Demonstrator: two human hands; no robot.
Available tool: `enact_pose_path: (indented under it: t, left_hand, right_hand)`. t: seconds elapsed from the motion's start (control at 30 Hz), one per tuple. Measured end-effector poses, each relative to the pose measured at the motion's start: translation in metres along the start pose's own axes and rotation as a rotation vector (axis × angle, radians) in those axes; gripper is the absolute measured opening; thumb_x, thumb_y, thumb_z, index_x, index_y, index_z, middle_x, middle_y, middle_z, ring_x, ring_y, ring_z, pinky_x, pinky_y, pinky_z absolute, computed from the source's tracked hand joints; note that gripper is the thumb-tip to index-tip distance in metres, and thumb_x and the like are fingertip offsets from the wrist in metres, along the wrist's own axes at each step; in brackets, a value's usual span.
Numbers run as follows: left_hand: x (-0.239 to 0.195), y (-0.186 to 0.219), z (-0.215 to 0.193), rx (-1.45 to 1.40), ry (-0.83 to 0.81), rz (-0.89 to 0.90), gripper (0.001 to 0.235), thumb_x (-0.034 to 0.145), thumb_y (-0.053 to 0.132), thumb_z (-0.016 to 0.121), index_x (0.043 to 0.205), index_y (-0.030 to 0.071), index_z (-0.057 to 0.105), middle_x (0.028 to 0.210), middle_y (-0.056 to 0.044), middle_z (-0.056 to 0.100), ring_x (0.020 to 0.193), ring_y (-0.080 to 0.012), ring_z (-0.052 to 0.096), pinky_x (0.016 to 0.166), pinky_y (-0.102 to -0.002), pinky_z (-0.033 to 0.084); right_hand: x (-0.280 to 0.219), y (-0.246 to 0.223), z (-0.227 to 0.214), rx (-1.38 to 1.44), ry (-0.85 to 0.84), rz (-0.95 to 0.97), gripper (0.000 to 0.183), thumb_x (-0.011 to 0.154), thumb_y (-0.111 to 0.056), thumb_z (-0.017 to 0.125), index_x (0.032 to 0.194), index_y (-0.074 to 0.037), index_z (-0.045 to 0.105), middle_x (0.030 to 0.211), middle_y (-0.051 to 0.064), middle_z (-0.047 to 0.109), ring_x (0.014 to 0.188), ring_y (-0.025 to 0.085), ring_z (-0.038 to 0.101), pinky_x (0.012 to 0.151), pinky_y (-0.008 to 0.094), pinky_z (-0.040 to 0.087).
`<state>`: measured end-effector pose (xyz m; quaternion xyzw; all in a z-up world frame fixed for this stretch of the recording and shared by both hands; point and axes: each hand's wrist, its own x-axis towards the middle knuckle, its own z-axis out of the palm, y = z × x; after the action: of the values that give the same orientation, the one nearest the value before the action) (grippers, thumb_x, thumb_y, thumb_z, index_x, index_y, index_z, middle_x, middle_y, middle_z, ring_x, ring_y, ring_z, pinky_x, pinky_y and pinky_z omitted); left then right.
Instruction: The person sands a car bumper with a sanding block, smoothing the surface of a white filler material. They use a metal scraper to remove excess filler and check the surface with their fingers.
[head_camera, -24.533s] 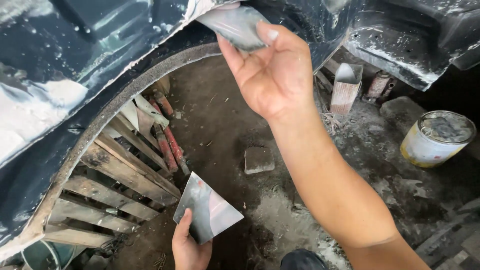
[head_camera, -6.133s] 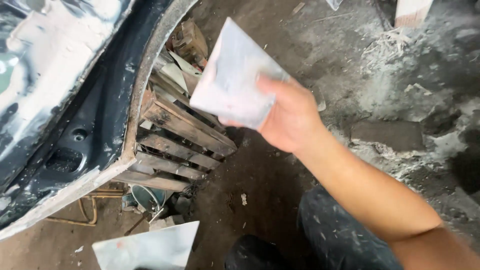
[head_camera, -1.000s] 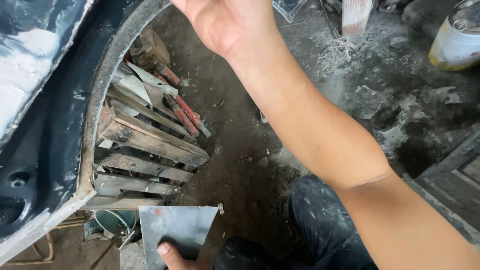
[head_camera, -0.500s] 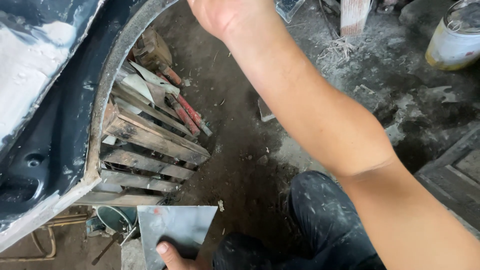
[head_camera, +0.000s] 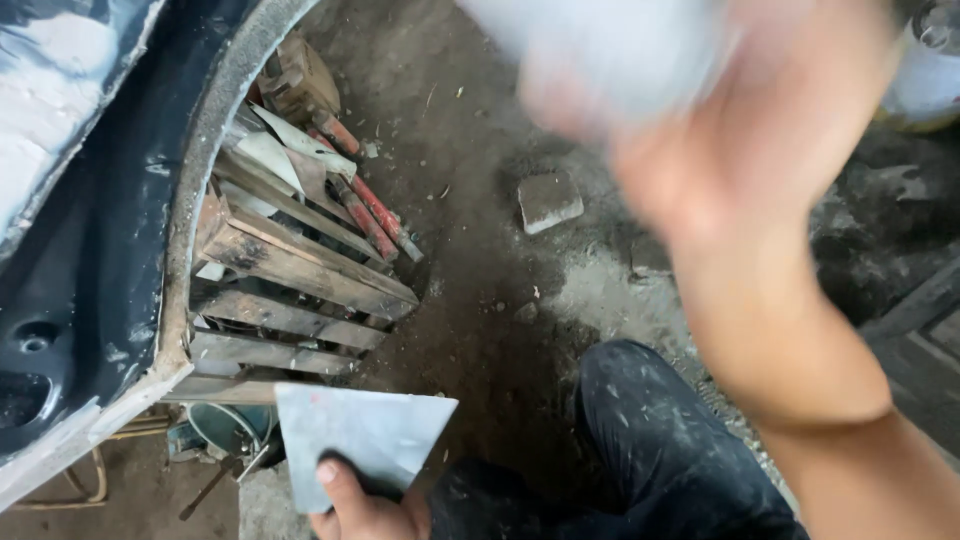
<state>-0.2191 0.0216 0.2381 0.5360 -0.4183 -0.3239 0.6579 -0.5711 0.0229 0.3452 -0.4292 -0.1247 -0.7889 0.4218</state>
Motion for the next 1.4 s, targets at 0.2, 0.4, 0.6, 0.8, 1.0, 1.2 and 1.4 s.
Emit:
enact_pose_path:
  t: [0.2, 0.4, 0.6, 0.8, 1.0, 1.2, 1.4]
  left_hand:
    - [-0.006, -0.013, 0.017, -0.385, -0.215, -0.431, 0.057, 0.096, 0.031, 0.055, 0.147, 0.005, 0.048, 0.13, -0.016, 0.065, 0.111, -0.0329, 0.068, 0.09, -0.055, 0.058]
    - [-0.007, -0.007, 0.01, -0.308, -0.218, -0.344, 0.055, 0.096, 0.029, 0.057, 0.143, 0.0, 0.048, 0.125, -0.023, 0.066, 0.106, -0.0374, 0.068, 0.088, -0.057, 0.059]
    - [0.002, -0.041, -0.013, -0.466, -0.313, -0.122, 0.06, 0.097, 0.025, 0.06, 0.147, -0.006, 0.05, 0.129, -0.026, 0.067, 0.108, -0.0386, 0.07, 0.09, -0.056, 0.059]
    - [-0.026, -0.046, -0.011, 0.434, -0.382, 0.363, 0.043, 0.098, 0.023, 0.059, 0.131, -0.005, 0.066, 0.115, -0.022, 0.076, 0.104, -0.0323, 0.077, 0.094, -0.04, 0.059]
    - [-0.022, -0.037, -0.013, 0.353, -0.396, 0.586, 0.037, 0.104, 0.018, 0.054, 0.129, -0.007, 0.064, 0.116, -0.021, 0.075, 0.106, -0.0283, 0.076, 0.097, -0.036, 0.056]
    - [-0.023, -0.044, -0.01, -0.057, -0.073, 0.127, 0.038, 0.1, 0.013, 0.056, 0.131, -0.009, 0.063, 0.109, -0.02, 0.075, 0.094, -0.0269, 0.074, 0.086, -0.038, 0.058]
    - [-0.013, -0.022, -0.006, -0.505, -0.1, -0.286, 0.04, 0.094, 0.013, 0.06, 0.127, -0.009, 0.06, 0.116, -0.022, 0.073, 0.098, -0.0325, 0.074, 0.087, -0.047, 0.06]
  right_hand:
    - [-0.146, 0.067, 0.023, -0.869, -0.212, 0.288, 0.047, 0.105, -0.025, 0.062, 0.146, -0.002, 0.059, 0.155, 0.022, 0.058, 0.153, 0.041, 0.052, 0.13, 0.05, 0.039]
    - [-0.19, 0.103, -0.006, -0.802, -0.197, 0.449, 0.043, 0.104, -0.015, 0.06, 0.145, -0.001, 0.059, 0.154, 0.024, 0.058, 0.15, 0.043, 0.055, 0.125, 0.051, 0.043]
    - [-0.189, 0.106, -0.015, -0.955, -0.297, 0.56, 0.043, 0.1, -0.016, 0.063, 0.143, -0.006, 0.061, 0.147, 0.022, 0.061, 0.144, 0.04, 0.055, 0.119, 0.051, 0.044]
    - [-0.185, 0.112, 0.01, -1.327, -0.308, 0.095, 0.037, 0.094, -0.021, 0.074, 0.131, -0.015, 0.072, 0.147, 0.015, 0.062, 0.144, 0.043, 0.052, 0.121, 0.056, 0.043]
    - [-0.219, 0.128, 0.008, -1.277, -0.532, 0.259, 0.033, 0.089, -0.02, 0.077, 0.123, -0.019, 0.075, 0.14, 0.011, 0.065, 0.139, 0.04, 0.056, 0.103, 0.052, 0.047]
    - [-0.198, 0.115, 0.014, -1.17, -0.447, 0.249, 0.042, 0.091, -0.015, 0.069, 0.133, -0.01, 0.069, 0.148, 0.02, 0.06, 0.146, 0.043, 0.05, 0.119, 0.056, 0.041]
    - [-0.198, 0.126, 0.002, -0.878, -0.363, 0.414, 0.044, 0.095, -0.012, 0.063, 0.137, 0.001, 0.064, 0.153, 0.025, 0.056, 0.148, 0.043, 0.05, 0.12, 0.051, 0.037]
